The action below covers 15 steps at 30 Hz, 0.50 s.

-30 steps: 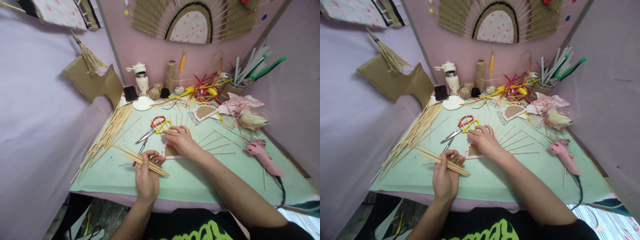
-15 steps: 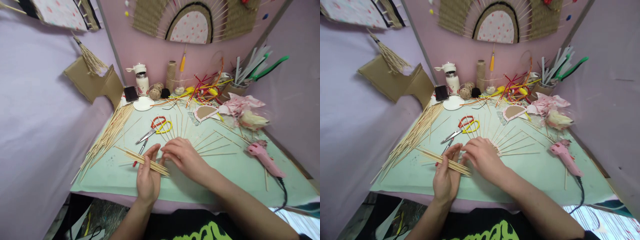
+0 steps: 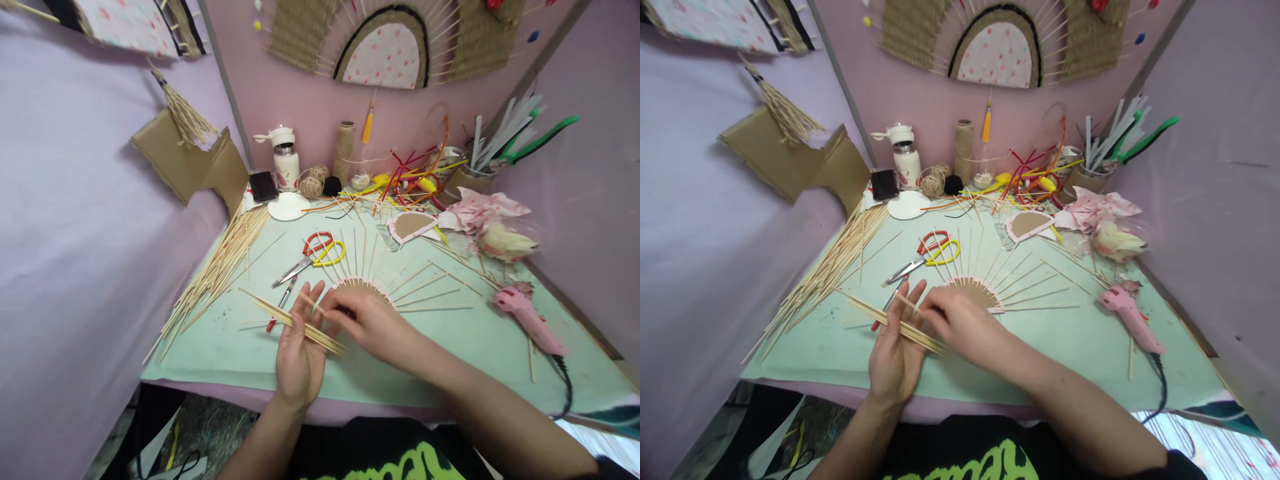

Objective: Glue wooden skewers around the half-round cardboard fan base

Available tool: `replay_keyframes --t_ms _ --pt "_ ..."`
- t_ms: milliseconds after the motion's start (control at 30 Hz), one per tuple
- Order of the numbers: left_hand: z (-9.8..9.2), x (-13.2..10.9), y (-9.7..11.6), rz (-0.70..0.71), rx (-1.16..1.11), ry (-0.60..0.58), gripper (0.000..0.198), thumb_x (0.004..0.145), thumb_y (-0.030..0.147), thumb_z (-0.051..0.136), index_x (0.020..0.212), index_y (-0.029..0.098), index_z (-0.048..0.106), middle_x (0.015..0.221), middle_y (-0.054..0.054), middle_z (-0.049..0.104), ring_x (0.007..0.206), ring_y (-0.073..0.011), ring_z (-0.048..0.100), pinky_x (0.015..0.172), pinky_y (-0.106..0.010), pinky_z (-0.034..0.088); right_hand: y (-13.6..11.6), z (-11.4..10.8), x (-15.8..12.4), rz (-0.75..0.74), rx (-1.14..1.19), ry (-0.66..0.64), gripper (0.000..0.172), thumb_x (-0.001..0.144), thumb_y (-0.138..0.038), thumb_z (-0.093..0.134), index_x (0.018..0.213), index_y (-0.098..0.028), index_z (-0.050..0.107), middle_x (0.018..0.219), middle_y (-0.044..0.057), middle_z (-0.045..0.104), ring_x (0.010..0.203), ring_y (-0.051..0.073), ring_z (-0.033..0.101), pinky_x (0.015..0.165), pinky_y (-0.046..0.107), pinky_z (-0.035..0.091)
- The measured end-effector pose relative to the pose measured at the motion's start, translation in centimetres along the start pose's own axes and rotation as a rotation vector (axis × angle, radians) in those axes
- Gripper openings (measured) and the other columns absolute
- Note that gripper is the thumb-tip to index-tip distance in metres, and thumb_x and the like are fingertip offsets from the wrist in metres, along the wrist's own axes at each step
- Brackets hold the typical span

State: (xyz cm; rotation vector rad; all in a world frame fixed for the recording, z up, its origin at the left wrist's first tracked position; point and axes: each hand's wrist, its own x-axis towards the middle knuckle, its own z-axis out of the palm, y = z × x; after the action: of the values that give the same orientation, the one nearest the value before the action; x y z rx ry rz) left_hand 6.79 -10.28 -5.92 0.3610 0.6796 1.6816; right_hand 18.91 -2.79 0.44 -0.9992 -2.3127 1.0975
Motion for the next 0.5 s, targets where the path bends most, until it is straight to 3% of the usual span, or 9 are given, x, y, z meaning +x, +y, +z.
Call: replay_keyframes --t_ms 133,233,367,500 --pt "-0.1 0.0 0.2 0.057 -0.009 0.026 0.036 0.097 0.044 0.048 0.125 0.028 0.062 0.141 -0.009 0.054 0.129 -0.0289 0.052 0.107 -0.053 0.043 1.6 -2.7 3.0 0.062 -0.072 0.221 0.015 0.088 -0.025 0.057 0.078 -0.018 0.065 0.072 -0.001 0.067 0.066 0.012 0.056 0.065 0.023 0.039" --pt "-0.1 0.0 0.1 0.089 0.007 0.054 0.034 0.096 0.044 0.050 0.121 0.027 0.065 0.134 -0.010 0.060 0.118 -0.0270 0.060 0.102 -0.050 0.048 2.9 -2.9 5.5 0.110 -0.214 0.126 0.013 0.084 -0.022 0.061 0.074 -0.018 0.068 0.068 -0.001 0.068 0.064 0.011 0.057 0.063 0.023 0.037" --pt "-0.2 0.0 0.2 0.108 0.028 0.087 0.032 0.094 0.044 0.053 0.116 0.026 0.068 0.127 -0.009 0.064 0.104 -0.0230 0.067 0.096 -0.044 0.053 3.3 -1.1 7.4 0.136 -0.433 -0.050 0.015 0.084 -0.023 0.060 0.075 -0.018 0.070 0.075 0.002 0.072 0.071 0.012 0.061 0.062 0.022 0.035" --pt "-0.3 0.1 0.3 0.120 0.027 0.113 0.030 0.094 0.042 0.054 0.113 0.025 0.069 0.121 -0.008 0.066 0.098 -0.0208 0.069 0.091 -0.039 0.055 2.7 0.0 8.2 0.165 -0.529 -0.093 0.016 0.084 -0.021 0.057 0.076 -0.018 0.071 0.076 0.004 0.072 0.072 0.014 0.061 0.060 0.024 0.033"
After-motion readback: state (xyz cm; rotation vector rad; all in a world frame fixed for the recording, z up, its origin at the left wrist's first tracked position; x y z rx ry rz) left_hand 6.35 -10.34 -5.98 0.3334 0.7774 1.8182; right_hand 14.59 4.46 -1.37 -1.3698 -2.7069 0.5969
